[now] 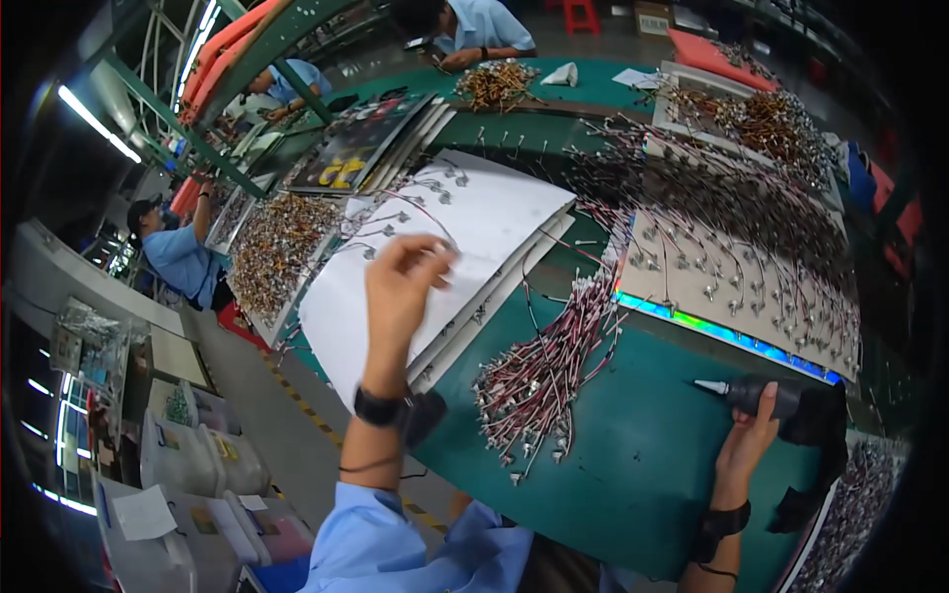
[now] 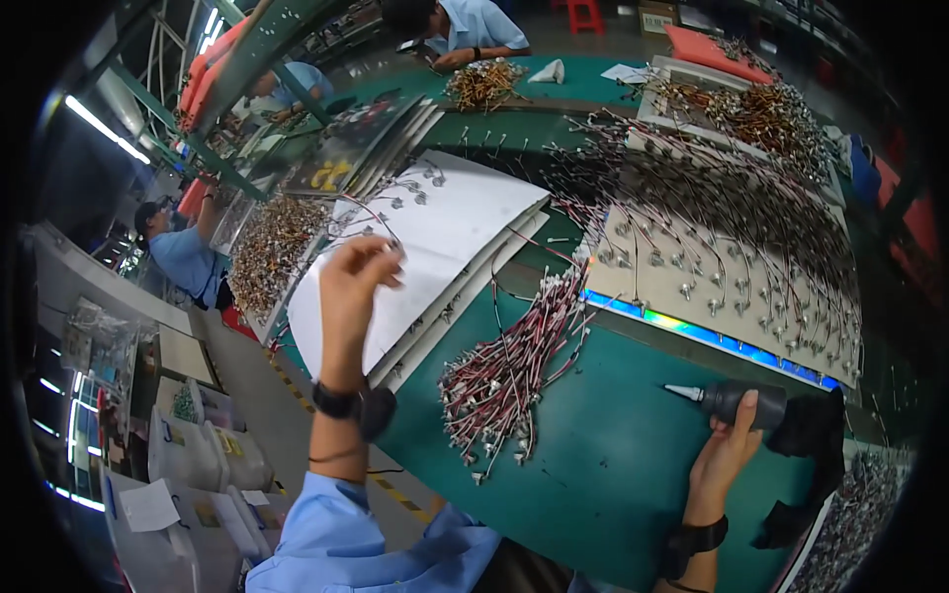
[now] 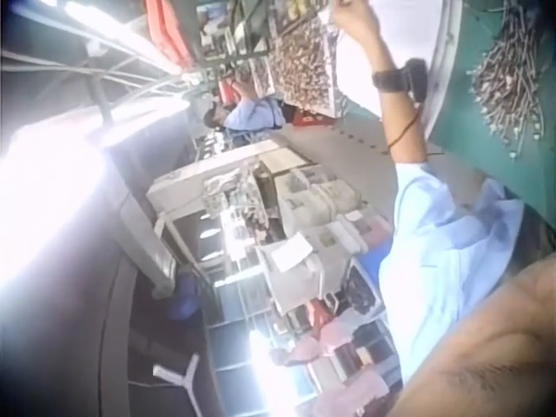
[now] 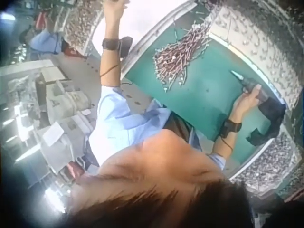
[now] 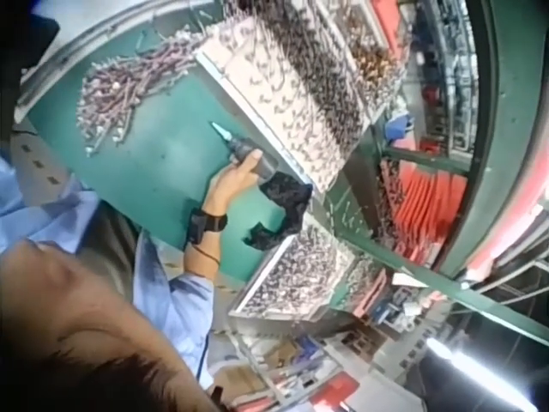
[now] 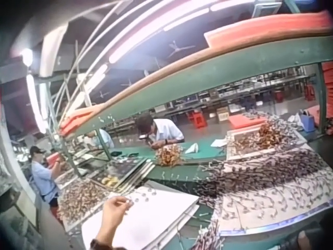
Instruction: The person picks up a wire assembly, applies glue to the connector from a squeeze bottle, and places it onto a stack of paper. This process is repeated several times, occasionally wiping the tip of the glue bottle with a black cloth.
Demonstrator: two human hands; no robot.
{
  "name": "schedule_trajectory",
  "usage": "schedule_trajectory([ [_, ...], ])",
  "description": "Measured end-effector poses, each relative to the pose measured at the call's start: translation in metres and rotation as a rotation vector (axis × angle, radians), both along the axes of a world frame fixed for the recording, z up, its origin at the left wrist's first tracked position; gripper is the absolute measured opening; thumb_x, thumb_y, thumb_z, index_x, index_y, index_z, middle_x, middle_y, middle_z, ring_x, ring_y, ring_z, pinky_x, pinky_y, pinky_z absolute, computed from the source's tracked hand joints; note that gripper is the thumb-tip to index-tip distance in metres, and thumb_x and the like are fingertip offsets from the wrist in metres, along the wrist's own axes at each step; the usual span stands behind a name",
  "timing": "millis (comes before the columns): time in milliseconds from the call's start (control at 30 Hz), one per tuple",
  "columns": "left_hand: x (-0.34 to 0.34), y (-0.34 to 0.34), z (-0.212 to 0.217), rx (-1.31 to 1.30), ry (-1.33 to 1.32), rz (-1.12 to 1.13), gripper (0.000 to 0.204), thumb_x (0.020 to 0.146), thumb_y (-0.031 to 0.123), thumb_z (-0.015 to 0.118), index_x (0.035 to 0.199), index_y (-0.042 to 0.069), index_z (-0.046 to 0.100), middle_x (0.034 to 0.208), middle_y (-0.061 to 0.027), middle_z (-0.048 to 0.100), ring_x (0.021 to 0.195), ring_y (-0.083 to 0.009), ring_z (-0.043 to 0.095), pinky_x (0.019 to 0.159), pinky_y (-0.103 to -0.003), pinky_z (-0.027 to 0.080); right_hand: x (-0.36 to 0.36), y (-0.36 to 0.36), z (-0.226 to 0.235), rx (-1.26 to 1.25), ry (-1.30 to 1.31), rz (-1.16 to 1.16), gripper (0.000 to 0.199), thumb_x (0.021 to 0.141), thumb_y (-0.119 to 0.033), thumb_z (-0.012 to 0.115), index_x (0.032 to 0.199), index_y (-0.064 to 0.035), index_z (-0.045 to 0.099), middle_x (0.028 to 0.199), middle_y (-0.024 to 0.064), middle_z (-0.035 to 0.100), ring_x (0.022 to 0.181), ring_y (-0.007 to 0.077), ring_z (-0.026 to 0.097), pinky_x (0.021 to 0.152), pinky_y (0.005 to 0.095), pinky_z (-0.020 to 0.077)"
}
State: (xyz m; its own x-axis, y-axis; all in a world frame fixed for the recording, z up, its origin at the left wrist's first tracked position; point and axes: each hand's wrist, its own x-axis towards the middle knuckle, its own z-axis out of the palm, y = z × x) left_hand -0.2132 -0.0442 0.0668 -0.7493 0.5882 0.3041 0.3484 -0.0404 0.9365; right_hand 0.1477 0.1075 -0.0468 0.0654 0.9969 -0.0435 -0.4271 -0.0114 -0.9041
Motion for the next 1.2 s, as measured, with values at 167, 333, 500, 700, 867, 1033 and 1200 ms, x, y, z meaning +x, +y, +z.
schedule_trajectory([
  [167,-0.124,0.040,-0.006,-0.247,0.238,0.271,0.022,0.070,0.014,0.070,0.084,-0.002,0.063,0.069,-0.0068,0.061,0.060,-0.0103,0.056,0.055,-0.024,0.047,-0.005,0.003,-0.001,-0.003,0.000,-0.002,0.023,0.088,-0.029,0.055,0.081,-0.0086,0.048,0.068,-0.0019,0.046,0.055,0.0047,0.038,0.049,0.0203,0.0313],
  [333,-0.164,0.107,-0.042,-0.681,0.390,0.286,0.030,0.063,0.022,0.072,0.083,0.001,0.066,0.082,-0.0139,0.065,0.070,-0.0248,0.063,0.064,-0.034,0.049,-0.003,0.006,-0.005,-0.012,-0.002,-0.027,0.024,0.086,-0.030,0.057,0.085,-0.0074,0.048,0.073,-0.0008,0.049,0.058,0.0046,0.041,0.049,0.0201,0.0321],
  [500,-0.177,0.139,-0.072,-0.974,0.403,0.402,0.024,0.062,0.025,0.071,0.078,0.007,0.069,0.082,-0.0143,0.065,0.078,-0.0279,0.063,0.068,-0.038,0.048,-0.002,0.007,-0.006,-0.021,-0.005,0.000,0.024,0.086,-0.029,0.057,0.088,-0.0070,0.048,0.075,-0.0006,0.050,0.059,0.0050,0.042,0.050,0.0204,0.0327],
  [700,-0.161,0.138,-0.080,-0.878,0.424,0.307,0.028,0.064,0.029,0.070,0.081,0.007,0.069,0.079,-0.0139,0.065,0.077,-0.0280,0.063,0.068,-0.036,0.048,-0.007,0.002,0.003,-0.009,-0.020,-0.048,0.020,0.088,-0.028,0.054,0.084,-0.0087,0.048,0.069,-0.0025,0.047,0.055,0.0043,0.038,0.050,0.0199,0.0319],
  [867,-0.164,0.102,-0.058,-0.607,0.383,0.222,0.027,0.070,0.026,0.067,0.085,0.004,0.067,0.075,-0.0114,0.066,0.072,-0.0247,0.062,0.066,-0.030,0.047,-0.003,0.001,0.000,-0.027,-0.005,0.022,0.020,0.087,-0.026,0.056,0.087,-0.0073,0.049,0.074,-0.0008,0.050,0.061,0.0061,0.043,0.051,0.0215,0.0334],
  [1033,-0.030,0.051,-0.005,-0.400,0.420,-0.170,0.016,0.077,0.016,0.064,0.085,0.002,0.065,0.078,-0.0062,0.062,0.065,-0.0151,0.057,0.059,-0.027,0.044,-0.010,0.007,0.004,-0.041,0.007,-0.045,0.020,0.087,-0.026,0.056,0.085,-0.0075,0.050,0.069,-0.0018,0.049,0.056,0.0052,0.040,0.050,0.0215,0.0325],
  [1200,0.104,-0.027,-0.023,-0.498,0.623,-0.412,0.016,0.069,0.012,0.069,0.078,0.002,0.060,0.075,-0.0086,0.053,0.066,-0.0251,0.054,0.055,-0.033,0.044,-0.006,0.007,0.003,-0.006,0.007,0.058,0.023,0.088,-0.029,0.054,0.084,-0.0069,0.051,0.070,-0.0017,0.050,0.056,0.0049,0.039,0.051,0.0212,0.0322],
])
